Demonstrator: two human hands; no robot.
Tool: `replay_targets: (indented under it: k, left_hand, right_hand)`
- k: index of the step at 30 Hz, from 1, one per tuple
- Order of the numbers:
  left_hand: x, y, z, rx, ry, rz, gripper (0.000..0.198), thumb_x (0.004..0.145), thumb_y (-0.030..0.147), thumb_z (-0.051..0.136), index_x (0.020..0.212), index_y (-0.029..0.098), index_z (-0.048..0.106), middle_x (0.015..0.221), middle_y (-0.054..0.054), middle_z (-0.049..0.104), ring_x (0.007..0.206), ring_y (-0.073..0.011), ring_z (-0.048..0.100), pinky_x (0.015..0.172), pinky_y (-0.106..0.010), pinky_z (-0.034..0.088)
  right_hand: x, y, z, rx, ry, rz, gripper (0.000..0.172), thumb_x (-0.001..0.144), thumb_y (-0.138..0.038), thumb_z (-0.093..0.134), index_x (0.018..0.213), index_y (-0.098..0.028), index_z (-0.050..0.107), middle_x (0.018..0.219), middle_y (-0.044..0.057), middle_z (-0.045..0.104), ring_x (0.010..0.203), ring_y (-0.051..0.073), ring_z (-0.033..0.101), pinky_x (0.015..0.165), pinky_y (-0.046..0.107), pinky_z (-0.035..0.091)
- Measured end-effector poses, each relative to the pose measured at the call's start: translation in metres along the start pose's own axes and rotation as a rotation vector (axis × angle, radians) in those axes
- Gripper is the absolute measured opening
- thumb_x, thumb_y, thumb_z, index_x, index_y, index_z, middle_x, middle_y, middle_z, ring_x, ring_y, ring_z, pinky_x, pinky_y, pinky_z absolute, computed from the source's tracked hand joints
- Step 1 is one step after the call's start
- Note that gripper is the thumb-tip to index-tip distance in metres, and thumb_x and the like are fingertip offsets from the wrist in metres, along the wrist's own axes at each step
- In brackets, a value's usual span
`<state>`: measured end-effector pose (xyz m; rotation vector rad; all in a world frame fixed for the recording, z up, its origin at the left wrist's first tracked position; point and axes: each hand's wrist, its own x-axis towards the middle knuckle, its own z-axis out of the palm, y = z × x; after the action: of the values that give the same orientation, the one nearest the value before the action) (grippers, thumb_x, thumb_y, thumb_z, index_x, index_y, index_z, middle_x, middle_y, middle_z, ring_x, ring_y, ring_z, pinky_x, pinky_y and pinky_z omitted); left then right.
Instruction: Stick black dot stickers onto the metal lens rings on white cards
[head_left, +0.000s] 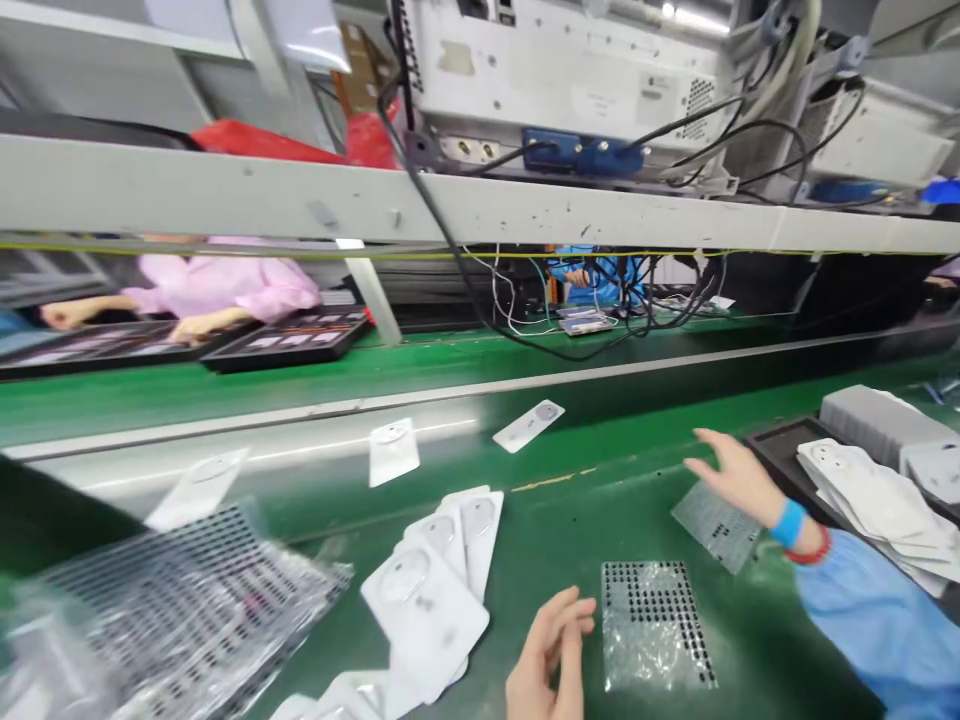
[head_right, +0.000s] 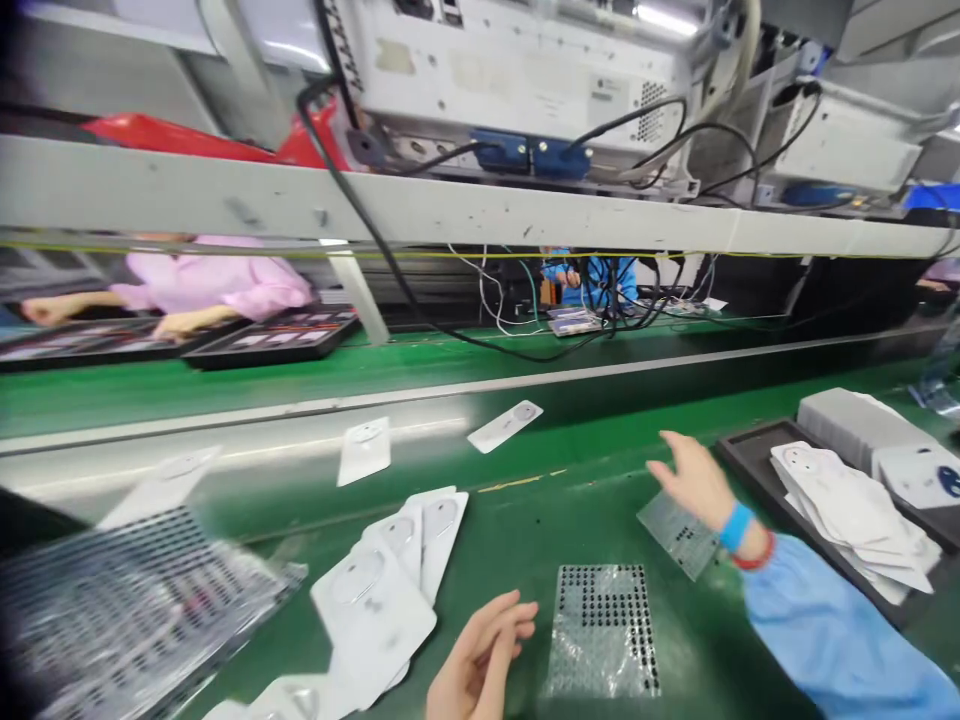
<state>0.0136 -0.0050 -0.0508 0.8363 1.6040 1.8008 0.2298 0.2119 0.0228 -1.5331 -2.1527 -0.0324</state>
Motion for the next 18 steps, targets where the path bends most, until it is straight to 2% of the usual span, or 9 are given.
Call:
replay_targets:
  k: [2, 4, 6, 7, 9, 13, 16, 18]
  left_hand:
    - [0.001, -0.002, -0.002, 0.003, 0.004, -0.002, 0.046, 0.081, 0.061, 0.06, 0.096, 0.018, 0.069, 0.085, -0.009, 0.076, 0.069, -0.0195, 0.069, 0.072, -0.029, 0.058]
    - [0.003, -0.006, -0.004, 0.006, 0.017, -0.006, 0.045, 0.082, 0.06, 0.059, 0.096, 0.018, 0.069, 0.084, -0.009, 0.076, 0.069, -0.0191, 0.069, 0.071, -0.029, 0.058]
    - [0.005, -0.01, -0.005, -0.001, 0.025, -0.008, 0.045, 0.083, 0.059, 0.058, 0.095, 0.018, 0.069, 0.083, -0.009, 0.076, 0.068, -0.0185, 0.068, 0.07, -0.028, 0.057]
    - [0.006, -0.012, -0.005, -0.006, 0.029, -0.009, 0.044, 0.083, 0.059, 0.057, 0.095, 0.018, 0.069, 0.082, -0.009, 0.076, 0.067, -0.0183, 0.068, 0.07, -0.028, 0.057]
    - [0.008, -0.014, -0.004, -0.015, 0.04, -0.014, 0.043, 0.084, 0.058, 0.057, 0.093, 0.017, 0.069, 0.08, -0.009, 0.075, 0.066, -0.018, 0.067, 0.069, -0.028, 0.057]
    - [0.008, -0.015, -0.001, -0.017, 0.057, -0.019, 0.039, 0.087, 0.054, 0.053, 0.093, 0.018, 0.069, 0.078, -0.008, 0.075, 0.064, -0.0178, 0.067, 0.066, -0.027, 0.056]
    - [0.005, -0.01, 0.0, -0.005, 0.038, -0.017, 0.036, 0.089, 0.05, 0.051, 0.093, 0.019, 0.069, 0.079, -0.008, 0.075, 0.066, -0.0182, 0.068, 0.068, -0.028, 0.055]
    - [0.005, -0.006, -0.003, -0.001, 0.036, -0.033, 0.032, 0.089, 0.046, 0.052, 0.095, 0.02, 0.068, 0.083, -0.008, 0.075, 0.071, -0.019, 0.069, 0.072, -0.029, 0.055]
  right_hand:
    - [0.029, -0.074, 0.047, 0.116, -0.172, -0.116, 0.057, 0.083, -0.04, 0.068, 0.134, -0.017, 0.054, 0.128, 0.013, 0.063, 0.117, 0.023, 0.061, 0.1, 0.034, 0.047]
    - [0.061, -0.14, 0.089, 0.181, -0.306, -0.13, 0.062, 0.082, -0.045, 0.07, 0.134, -0.015, 0.054, 0.129, 0.014, 0.062, 0.117, 0.025, 0.06, 0.101, 0.037, 0.047]
    - [0.094, -0.185, 0.12, 0.197, -0.376, -0.06, 0.052, 0.09, -0.043, 0.063, 0.132, -0.016, 0.054, 0.133, 0.013, 0.058, 0.119, 0.027, 0.057, 0.102, 0.046, 0.045]
    - [0.109, -0.198, 0.131, 0.194, -0.393, -0.009, 0.047, 0.092, -0.041, 0.061, 0.131, -0.016, 0.053, 0.135, 0.012, 0.055, 0.121, 0.027, 0.055, 0.103, 0.05, 0.044]
    - [0.133, -0.211, 0.146, 0.178, -0.405, 0.093, 0.042, 0.094, -0.038, 0.059, 0.131, -0.017, 0.052, 0.138, 0.011, 0.05, 0.125, 0.028, 0.052, 0.104, 0.054, 0.042]
    - [0.163, -0.202, 0.159, 0.166, -0.423, 0.231, 0.041, 0.094, -0.035, 0.06, 0.13, -0.017, 0.053, 0.136, 0.011, 0.051, 0.121, 0.027, 0.054, 0.1, 0.051, 0.046]
    - [0.173, -0.193, 0.157, 0.205, -0.436, 0.271, 0.039, 0.093, -0.035, 0.061, 0.127, -0.017, 0.055, 0.132, 0.01, 0.054, 0.115, 0.025, 0.057, 0.096, 0.048, 0.05]
    - [0.175, -0.188, 0.148, 0.267, -0.423, 0.254, 0.037, 0.094, -0.035, 0.061, 0.125, -0.016, 0.056, 0.128, 0.01, 0.056, 0.111, 0.024, 0.06, 0.093, 0.046, 0.052]
